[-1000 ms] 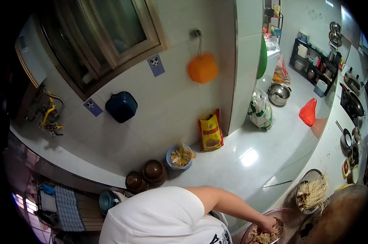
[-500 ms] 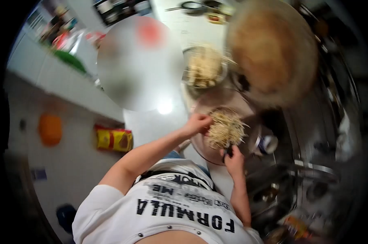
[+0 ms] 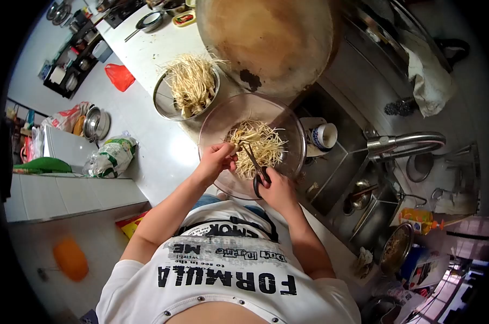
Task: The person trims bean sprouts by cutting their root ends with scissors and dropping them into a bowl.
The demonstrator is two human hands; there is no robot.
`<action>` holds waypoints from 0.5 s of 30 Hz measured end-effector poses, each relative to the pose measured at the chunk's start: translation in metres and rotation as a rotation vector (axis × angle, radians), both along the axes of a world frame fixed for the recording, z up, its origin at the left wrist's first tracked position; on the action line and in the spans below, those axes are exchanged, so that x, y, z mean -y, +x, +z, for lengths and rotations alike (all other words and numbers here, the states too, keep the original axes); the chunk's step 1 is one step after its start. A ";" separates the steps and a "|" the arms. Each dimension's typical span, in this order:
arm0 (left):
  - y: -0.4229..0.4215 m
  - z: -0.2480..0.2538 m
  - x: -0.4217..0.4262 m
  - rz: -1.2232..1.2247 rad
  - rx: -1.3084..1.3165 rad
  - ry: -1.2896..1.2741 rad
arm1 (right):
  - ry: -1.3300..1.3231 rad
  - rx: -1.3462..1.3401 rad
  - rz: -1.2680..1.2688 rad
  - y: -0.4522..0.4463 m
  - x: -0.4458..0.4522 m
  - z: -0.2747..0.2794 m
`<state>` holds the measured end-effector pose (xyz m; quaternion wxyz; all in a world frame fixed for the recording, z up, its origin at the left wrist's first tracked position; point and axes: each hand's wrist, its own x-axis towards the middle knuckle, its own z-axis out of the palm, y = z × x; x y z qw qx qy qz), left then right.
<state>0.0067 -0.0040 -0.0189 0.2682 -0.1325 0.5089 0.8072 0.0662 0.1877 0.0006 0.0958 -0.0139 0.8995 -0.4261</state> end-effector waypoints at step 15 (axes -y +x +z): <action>0.007 -0.005 -0.008 -0.108 -0.255 -0.170 | -0.019 -0.035 -0.046 -0.001 0.010 -0.015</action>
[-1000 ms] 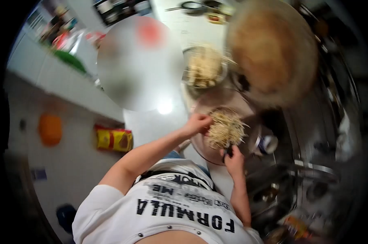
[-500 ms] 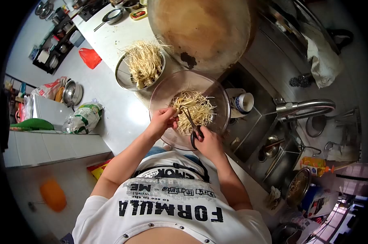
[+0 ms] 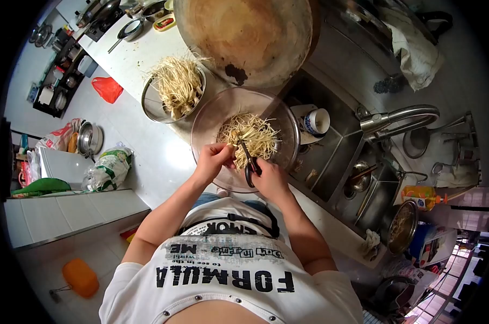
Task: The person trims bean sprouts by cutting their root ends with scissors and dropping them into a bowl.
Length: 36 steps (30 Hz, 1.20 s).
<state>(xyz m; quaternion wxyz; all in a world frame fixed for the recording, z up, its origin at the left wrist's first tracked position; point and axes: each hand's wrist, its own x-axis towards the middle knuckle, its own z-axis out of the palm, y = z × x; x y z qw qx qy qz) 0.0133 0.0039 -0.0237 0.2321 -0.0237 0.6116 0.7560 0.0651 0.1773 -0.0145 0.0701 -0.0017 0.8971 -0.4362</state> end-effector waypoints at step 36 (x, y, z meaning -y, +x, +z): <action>0.000 -0.003 -0.001 -0.061 0.449 0.294 | -0.126 0.071 0.054 0.007 -0.011 -0.019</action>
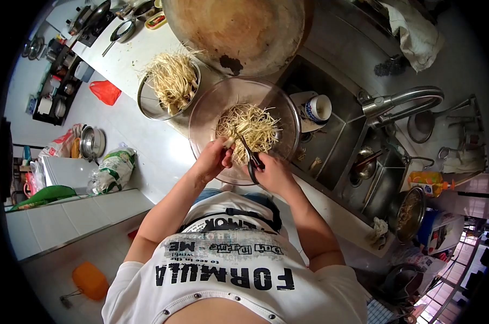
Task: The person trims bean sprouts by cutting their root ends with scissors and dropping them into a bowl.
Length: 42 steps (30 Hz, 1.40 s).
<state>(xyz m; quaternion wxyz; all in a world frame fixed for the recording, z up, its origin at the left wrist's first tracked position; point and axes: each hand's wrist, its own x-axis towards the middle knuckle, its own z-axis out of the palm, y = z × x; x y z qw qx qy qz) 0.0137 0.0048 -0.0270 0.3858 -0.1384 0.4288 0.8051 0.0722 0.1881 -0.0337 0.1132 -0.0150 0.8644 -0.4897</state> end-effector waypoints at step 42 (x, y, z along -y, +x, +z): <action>-0.004 0.001 -0.011 0.094 -0.182 -0.219 | -0.193 0.081 -0.233 0.009 0.030 -0.021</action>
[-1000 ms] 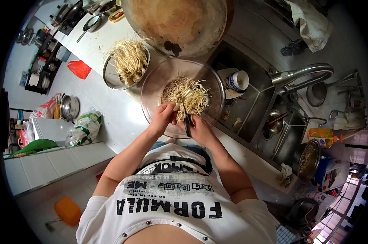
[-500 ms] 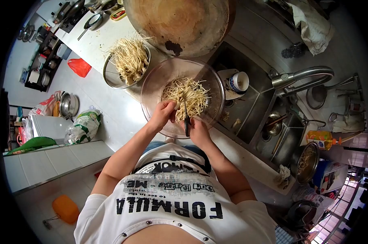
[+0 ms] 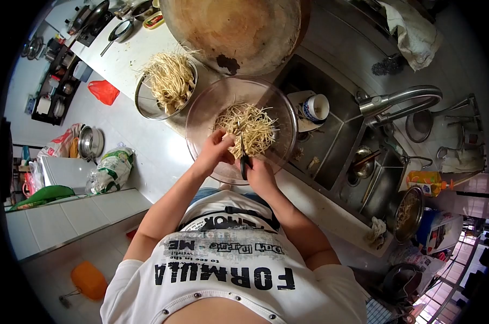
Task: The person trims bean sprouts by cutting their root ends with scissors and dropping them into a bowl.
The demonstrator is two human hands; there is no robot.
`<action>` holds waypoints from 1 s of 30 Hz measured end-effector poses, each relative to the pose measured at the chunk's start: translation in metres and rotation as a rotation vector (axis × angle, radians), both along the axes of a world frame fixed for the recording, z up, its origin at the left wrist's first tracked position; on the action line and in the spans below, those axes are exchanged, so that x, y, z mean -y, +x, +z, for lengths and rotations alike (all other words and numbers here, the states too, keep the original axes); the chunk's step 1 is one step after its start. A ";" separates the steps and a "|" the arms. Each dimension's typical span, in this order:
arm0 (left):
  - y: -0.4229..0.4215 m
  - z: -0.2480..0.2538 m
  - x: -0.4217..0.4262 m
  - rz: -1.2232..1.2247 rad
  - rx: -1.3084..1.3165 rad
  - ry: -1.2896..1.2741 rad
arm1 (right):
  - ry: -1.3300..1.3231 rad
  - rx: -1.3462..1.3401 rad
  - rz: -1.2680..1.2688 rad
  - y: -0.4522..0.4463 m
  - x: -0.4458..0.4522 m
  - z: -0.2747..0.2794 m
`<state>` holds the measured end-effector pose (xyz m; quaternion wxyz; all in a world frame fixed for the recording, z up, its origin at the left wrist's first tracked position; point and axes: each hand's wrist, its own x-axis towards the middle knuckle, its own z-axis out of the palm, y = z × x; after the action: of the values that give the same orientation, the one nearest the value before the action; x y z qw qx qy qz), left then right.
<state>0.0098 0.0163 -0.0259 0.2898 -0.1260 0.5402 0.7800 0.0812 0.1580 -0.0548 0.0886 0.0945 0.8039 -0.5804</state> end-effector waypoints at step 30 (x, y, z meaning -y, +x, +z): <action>-0.001 0.000 0.005 -0.152 0.049 0.264 | 0.278 -0.145 0.132 0.002 -0.008 0.040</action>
<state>0.0085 0.0109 -0.0261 0.3750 -0.0647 0.4338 0.8167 0.0835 0.1664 -0.0144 0.0545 0.0108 0.8852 -0.4619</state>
